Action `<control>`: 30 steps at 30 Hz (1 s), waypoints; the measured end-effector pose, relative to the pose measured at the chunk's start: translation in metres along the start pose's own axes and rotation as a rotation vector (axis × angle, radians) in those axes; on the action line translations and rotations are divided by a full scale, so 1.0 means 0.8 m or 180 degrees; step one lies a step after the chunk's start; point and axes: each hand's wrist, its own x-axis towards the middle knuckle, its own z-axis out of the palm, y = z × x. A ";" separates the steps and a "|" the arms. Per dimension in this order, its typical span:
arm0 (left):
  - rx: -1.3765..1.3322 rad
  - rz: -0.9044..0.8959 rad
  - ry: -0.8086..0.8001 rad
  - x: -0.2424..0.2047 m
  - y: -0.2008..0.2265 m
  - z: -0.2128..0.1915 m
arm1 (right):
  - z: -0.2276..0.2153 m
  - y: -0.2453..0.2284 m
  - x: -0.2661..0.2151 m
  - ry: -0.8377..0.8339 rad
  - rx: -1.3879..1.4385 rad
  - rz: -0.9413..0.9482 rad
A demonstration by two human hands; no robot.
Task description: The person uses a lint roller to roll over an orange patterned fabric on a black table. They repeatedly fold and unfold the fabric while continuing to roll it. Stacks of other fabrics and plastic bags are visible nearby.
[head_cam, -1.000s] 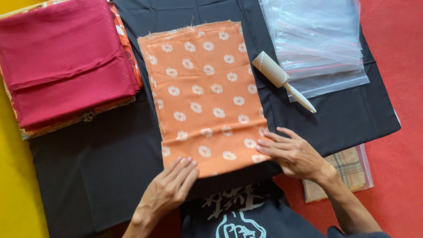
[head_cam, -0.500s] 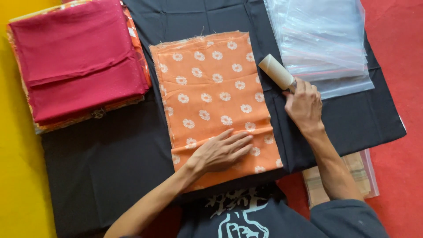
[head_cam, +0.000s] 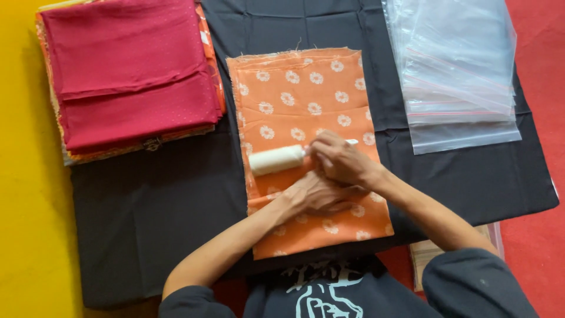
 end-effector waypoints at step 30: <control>-0.0214 0.0086 -0.0007 0.007 0.004 -0.020 | -0.006 0.089 0.047 0.0187 -0.0804 0.0063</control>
